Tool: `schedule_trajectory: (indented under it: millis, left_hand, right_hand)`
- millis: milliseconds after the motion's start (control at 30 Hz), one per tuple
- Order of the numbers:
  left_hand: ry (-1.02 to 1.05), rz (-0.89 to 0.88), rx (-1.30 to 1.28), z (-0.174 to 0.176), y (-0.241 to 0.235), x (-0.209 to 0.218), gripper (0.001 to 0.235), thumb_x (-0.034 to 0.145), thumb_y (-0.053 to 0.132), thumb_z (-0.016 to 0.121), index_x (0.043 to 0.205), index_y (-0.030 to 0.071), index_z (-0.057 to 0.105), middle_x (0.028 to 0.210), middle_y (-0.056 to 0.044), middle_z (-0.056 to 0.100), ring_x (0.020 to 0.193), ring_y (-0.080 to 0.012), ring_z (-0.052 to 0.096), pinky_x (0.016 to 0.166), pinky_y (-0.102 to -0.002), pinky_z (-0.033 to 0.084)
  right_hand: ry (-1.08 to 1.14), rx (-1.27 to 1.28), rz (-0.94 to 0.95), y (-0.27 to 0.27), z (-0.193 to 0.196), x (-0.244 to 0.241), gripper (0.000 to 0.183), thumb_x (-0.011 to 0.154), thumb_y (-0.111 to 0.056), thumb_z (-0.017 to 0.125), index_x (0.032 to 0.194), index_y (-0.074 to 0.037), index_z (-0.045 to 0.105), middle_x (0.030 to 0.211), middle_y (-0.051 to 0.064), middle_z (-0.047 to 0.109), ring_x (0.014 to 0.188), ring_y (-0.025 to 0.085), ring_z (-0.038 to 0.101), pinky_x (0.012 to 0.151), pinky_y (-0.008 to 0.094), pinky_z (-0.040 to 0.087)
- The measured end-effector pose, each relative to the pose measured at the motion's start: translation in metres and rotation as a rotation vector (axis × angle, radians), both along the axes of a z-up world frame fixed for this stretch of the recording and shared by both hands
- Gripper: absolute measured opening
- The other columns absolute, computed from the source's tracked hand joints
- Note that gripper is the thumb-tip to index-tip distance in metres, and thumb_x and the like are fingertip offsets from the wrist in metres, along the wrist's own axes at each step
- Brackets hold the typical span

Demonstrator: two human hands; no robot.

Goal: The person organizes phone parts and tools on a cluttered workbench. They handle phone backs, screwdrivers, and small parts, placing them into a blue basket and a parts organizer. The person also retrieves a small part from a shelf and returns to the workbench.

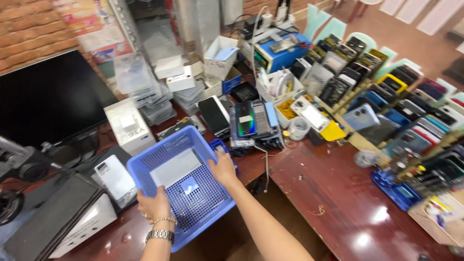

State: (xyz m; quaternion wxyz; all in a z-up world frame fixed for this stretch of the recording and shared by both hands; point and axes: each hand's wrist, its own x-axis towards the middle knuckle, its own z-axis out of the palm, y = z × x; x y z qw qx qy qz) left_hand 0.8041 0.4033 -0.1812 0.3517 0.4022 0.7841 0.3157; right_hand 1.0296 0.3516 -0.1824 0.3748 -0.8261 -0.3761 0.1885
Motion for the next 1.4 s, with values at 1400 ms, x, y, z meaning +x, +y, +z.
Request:
schedule_trajectory:
  millis: [1400]
  left_hand:
    - [-0.050,-1.341,-0.126,0.005,-0.240,0.445,0.071,0.082,0.040,0.072,0.146,0.019,0.051,0.148,-0.009,0.056,0.139,-0.0313,0.051,0.114,-0.053,0.038]
  right_hand:
    - [0.355,-0.061,-1.071,-0.437,0.033,0.231,0.086,0.087,-0.038,0.074,0.157,-0.012,0.031,0.150,0.023,0.042,0.130,0.038,0.056,0.102,0.048,0.052]
